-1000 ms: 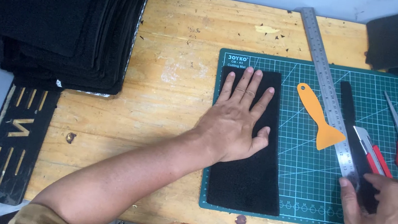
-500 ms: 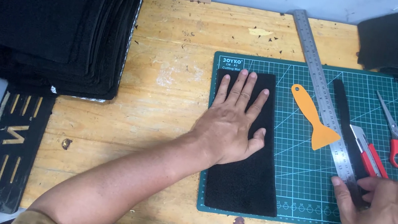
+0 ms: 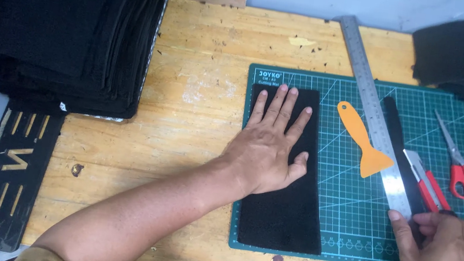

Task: Measuring and cutting a piece of black fabric using a ruler, utility knife, and scissors

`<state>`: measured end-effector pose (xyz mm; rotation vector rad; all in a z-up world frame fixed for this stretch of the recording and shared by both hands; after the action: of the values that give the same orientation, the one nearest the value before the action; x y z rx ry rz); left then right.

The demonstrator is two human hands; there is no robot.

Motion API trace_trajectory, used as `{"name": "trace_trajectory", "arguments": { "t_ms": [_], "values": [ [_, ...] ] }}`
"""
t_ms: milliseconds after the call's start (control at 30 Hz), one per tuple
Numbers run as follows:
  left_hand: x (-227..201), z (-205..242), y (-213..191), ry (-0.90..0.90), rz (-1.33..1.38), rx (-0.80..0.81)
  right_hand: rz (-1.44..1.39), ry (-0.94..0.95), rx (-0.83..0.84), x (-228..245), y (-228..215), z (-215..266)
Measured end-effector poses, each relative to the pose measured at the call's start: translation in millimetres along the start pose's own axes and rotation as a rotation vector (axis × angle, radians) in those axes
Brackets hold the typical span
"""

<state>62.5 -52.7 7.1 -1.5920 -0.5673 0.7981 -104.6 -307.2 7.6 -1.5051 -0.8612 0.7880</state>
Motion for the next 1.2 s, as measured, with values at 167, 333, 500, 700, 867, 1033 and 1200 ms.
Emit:
{"name": "trace_trajectory", "arguments": {
  "t_ms": [167, 333, 500, 700, 867, 1033, 1200],
  "values": [
    [0.6, -0.5, 0.3, -0.009, -0.01, 0.029, -0.024, 0.018, -0.065, -10.6, 9.2, 1.2],
    [0.0, 1.1, 2.5, -0.012, -0.014, 0.057, -0.067, 0.138, 0.081, -1.4, -1.1, 1.3],
    [0.4, 0.2, 0.8, -0.009, -0.014, 0.017, -0.059, -0.276, -0.271, 13.3, -17.7, 5.1],
    [0.0, 0.5, 0.9, -0.003, -0.001, 0.035, -0.439, -0.042, -0.182, 15.8, -46.6, 14.0],
    [0.0, 0.8, 0.4, -0.002, -0.002, -0.005, -0.973, 0.08, -0.039, 19.2, -38.6, 40.2],
    [-0.6, 0.3, 1.5, 0.011, 0.019, -0.035, -1.388, 0.165, 0.491, 11.9, 54.8, 85.3],
    [-0.6, 1.1, 0.9, 0.027, 0.047, -0.074, -1.69, 0.258, 0.615, 42.9, 81.8, 127.8]
  ]
}}
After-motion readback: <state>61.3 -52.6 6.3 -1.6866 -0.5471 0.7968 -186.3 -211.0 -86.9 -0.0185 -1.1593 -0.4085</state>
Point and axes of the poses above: each hand's wrist, its own z-axis away from the middle knuckle, its own y-axis out of the palm, x = y × z, the point moved 8 cm from there along -z, towards the middle knuckle, and after that the axes turned 5 degrees about -x, right-handed, at the moved point
